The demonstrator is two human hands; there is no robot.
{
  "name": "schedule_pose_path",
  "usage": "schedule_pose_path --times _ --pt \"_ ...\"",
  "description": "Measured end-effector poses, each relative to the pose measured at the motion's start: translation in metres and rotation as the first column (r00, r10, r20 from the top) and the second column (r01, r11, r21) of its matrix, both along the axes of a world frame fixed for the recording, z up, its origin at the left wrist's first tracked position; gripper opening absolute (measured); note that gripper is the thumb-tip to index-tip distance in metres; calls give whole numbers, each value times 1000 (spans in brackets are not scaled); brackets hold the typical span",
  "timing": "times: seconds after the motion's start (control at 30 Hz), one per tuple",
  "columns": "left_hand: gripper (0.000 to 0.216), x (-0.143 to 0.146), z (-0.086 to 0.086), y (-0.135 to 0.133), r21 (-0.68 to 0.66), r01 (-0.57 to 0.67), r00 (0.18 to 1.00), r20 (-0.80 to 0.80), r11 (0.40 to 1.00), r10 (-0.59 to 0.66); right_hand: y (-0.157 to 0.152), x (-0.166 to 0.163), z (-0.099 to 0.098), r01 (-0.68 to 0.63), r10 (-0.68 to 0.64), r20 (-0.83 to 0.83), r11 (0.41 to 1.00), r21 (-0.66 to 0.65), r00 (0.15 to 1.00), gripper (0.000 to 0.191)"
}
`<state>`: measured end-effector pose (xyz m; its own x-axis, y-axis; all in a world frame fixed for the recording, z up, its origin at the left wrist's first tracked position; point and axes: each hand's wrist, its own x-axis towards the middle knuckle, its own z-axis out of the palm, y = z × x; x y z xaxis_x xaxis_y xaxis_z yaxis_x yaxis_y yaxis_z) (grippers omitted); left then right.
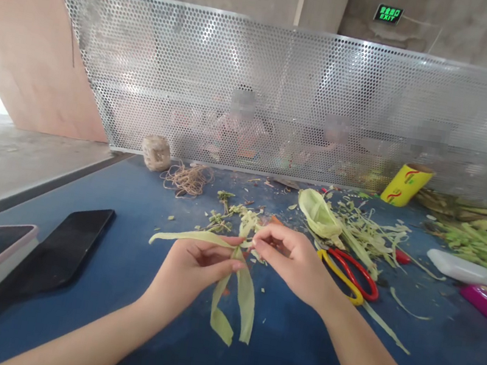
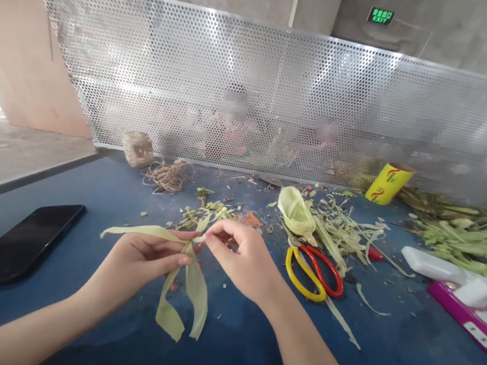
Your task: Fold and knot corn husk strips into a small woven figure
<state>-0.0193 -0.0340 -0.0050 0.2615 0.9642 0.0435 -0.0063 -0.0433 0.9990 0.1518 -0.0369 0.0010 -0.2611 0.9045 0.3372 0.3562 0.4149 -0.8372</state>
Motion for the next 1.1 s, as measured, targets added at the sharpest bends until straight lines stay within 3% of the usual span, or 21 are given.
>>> schedule_pose_path --times 0.23,0.4,0.6,0.7,0.83,0.97,1.1 --pt "16 0 -2 1 6 29 997 -73 1000 -28 -6 -9 -9 -171 146 -123 957 -233 982 20" --pt "13 -1 0 1 -14 0 998 -70 1000 -1 -3 -8 -12 -220 151 -256 938 -268 955 26" --pt "25 1 0 4 -122 -40 999 -31 992 36 0 0 -6 -289 210 -263 905 -313 942 19" --pt "27 3 -2 5 -318 33 998 65 948 -13 -1 -2 -8 -338 244 -290 880 -335 925 15" --pt "14 4 -3 6 -529 150 982 179 835 -62 0 -3 -11 -413 304 -324 838 -356 896 16" --pt "19 4 0 5 -600 204 956 293 774 -24 1 -2 -11 -432 315 -340 826 -362 886 23" --pt "35 6 2 0 -574 271 930 364 773 -56 1 3 -8 -462 328 -384 818 -341 863 26"
